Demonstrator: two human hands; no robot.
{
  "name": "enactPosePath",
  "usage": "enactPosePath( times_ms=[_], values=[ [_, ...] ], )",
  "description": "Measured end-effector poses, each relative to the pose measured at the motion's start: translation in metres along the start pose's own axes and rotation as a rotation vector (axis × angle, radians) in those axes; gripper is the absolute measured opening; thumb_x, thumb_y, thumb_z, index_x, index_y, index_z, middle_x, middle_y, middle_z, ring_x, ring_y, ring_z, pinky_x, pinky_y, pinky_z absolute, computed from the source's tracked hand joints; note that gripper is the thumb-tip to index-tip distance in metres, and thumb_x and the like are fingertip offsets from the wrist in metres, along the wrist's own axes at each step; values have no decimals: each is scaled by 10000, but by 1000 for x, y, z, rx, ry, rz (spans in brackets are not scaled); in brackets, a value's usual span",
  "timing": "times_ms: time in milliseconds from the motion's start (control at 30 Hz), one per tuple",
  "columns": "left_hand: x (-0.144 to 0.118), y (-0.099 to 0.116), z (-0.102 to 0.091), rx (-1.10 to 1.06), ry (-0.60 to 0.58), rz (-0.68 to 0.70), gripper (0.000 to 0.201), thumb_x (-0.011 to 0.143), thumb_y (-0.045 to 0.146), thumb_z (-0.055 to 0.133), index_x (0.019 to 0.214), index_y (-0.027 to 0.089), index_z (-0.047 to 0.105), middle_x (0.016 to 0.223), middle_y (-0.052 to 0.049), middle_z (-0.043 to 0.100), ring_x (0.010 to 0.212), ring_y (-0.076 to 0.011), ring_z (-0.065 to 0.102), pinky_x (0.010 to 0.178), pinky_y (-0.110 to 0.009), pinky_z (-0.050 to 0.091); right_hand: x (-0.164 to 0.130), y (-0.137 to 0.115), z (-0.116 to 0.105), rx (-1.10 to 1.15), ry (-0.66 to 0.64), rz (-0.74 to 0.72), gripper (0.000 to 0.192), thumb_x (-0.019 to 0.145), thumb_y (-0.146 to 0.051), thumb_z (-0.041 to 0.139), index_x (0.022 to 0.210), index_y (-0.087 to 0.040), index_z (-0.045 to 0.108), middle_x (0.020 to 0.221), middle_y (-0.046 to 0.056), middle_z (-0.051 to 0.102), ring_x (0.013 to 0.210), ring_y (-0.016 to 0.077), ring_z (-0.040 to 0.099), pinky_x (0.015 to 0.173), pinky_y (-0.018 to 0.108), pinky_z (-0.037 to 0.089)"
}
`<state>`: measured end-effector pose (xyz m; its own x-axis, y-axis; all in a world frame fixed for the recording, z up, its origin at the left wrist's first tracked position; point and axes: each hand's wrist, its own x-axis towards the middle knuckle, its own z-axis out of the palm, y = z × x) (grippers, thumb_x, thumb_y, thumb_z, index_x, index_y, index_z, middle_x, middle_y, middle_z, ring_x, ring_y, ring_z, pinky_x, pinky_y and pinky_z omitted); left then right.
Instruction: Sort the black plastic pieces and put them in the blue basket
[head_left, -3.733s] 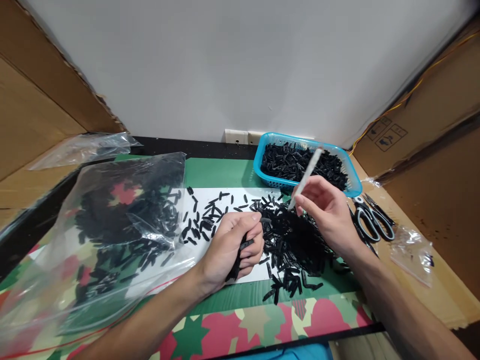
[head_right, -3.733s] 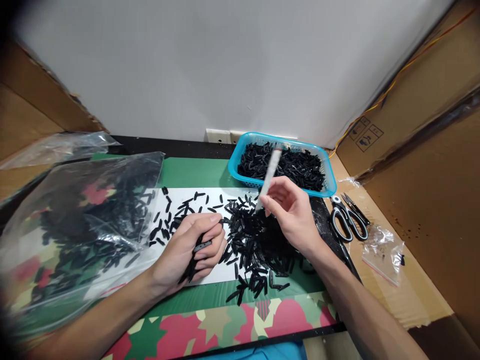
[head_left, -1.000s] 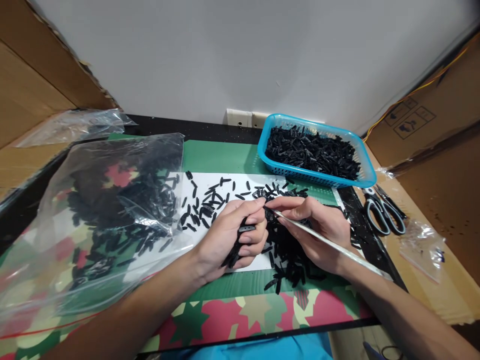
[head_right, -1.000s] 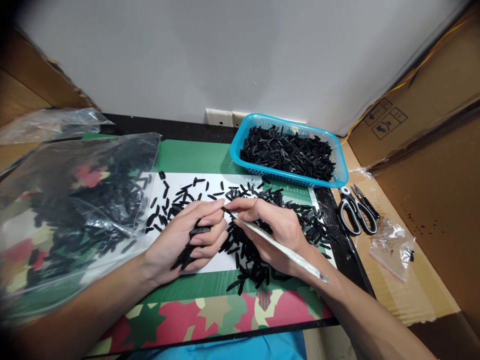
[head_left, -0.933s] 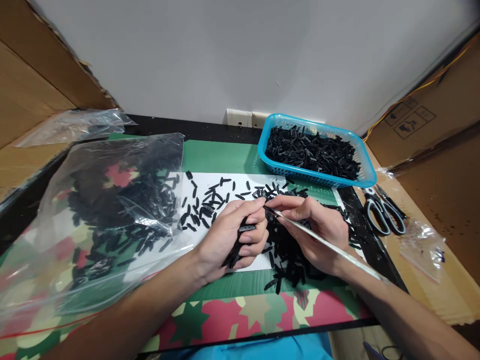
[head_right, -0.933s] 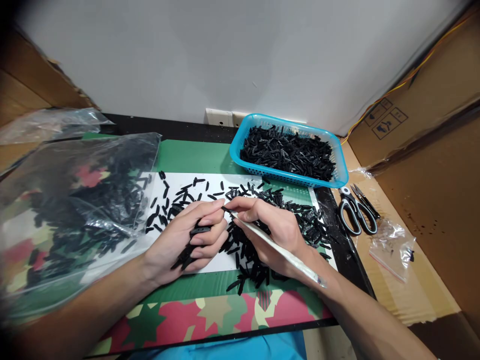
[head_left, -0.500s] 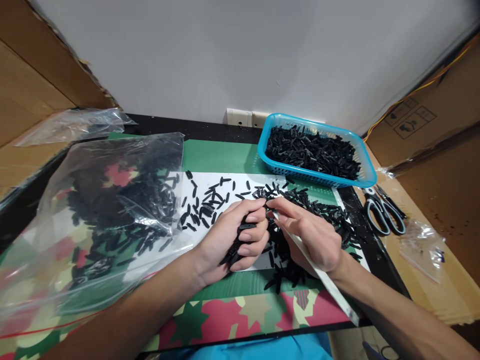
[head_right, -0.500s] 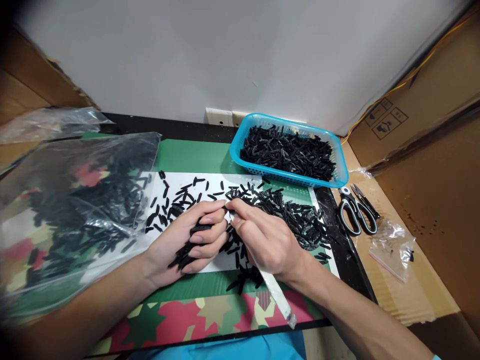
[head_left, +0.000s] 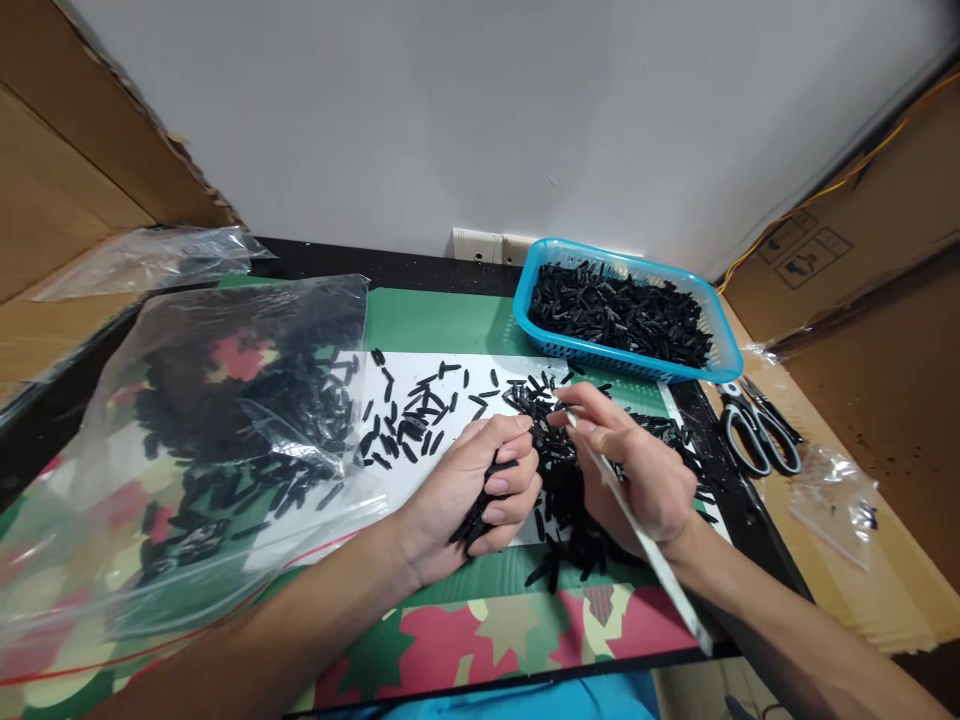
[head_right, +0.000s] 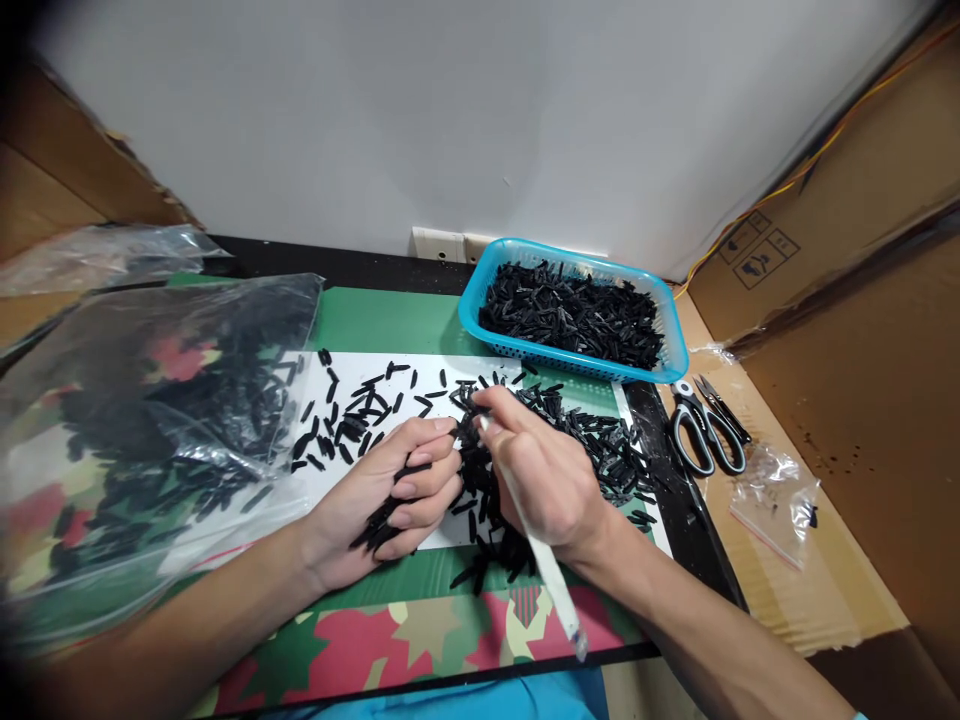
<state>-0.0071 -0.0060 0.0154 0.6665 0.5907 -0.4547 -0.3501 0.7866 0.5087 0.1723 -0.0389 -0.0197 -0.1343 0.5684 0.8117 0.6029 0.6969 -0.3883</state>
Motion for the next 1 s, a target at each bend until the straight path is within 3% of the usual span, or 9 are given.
enactPosePath(
  times_ms=[133, 367, 467, 700, 1000],
  values=[
    [-1, 0, 0, 0, 14, 30, 384, 915, 370, 694, 662, 211, 453, 471, 95, 367, 374, -62, 220, 231, -119, 265, 8, 6, -5, 10, 10, 124, 252, 962, -11, 657, 1032, -248, 607, 1233, 102, 802, 1036, 237, 822, 828, 328, 700],
    [-6, 7, 1, 17, 2, 94, 426, 904, 396, 698, 634, 213, 424, 463, 92, 342, 371, -61, 223, 239, -119, 269, 16, 16, -11, 38, -160, 114, 150, 1000, -92, 624, 1022, -232, 672, 1115, 107, 828, 1041, 246, 813, 864, 355, 674],
    [-6, 8, 0, 16, 8, 94, 421, 905, 399, 693, 635, 214, 428, 464, 91, 348, 373, -64, 231, 241, -122, 265, 18, 14, -11, 61, -175, 143, 130, 994, -121, 650, 1050, -229, 697, 1110, 106, 828, 1000, 238, 815, 873, 348, 668],
    [-5, 6, -2, 92, 43, 159, 423, 947, 403, 661, 639, 205, 448, 455, 85, 372, 364, -70, 258, 254, -130, 243, 20, 4, -15, 309, -123, 308, 159, 928, -96, 731, 1015, -229, 718, 1100, 78, 835, 1009, 228, 811, 904, 341, 653],
    [-5, 5, 0, 126, 40, 177, 432, 948, 393, 668, 633, 198, 446, 448, 87, 378, 360, -64, 273, 258, -130, 262, 20, 2, -17, 508, -191, 338, 152, 931, -75, 744, 975, -214, 702, 1101, 81, 843, 1032, 229, 822, 831, 318, 678]
  ],
)
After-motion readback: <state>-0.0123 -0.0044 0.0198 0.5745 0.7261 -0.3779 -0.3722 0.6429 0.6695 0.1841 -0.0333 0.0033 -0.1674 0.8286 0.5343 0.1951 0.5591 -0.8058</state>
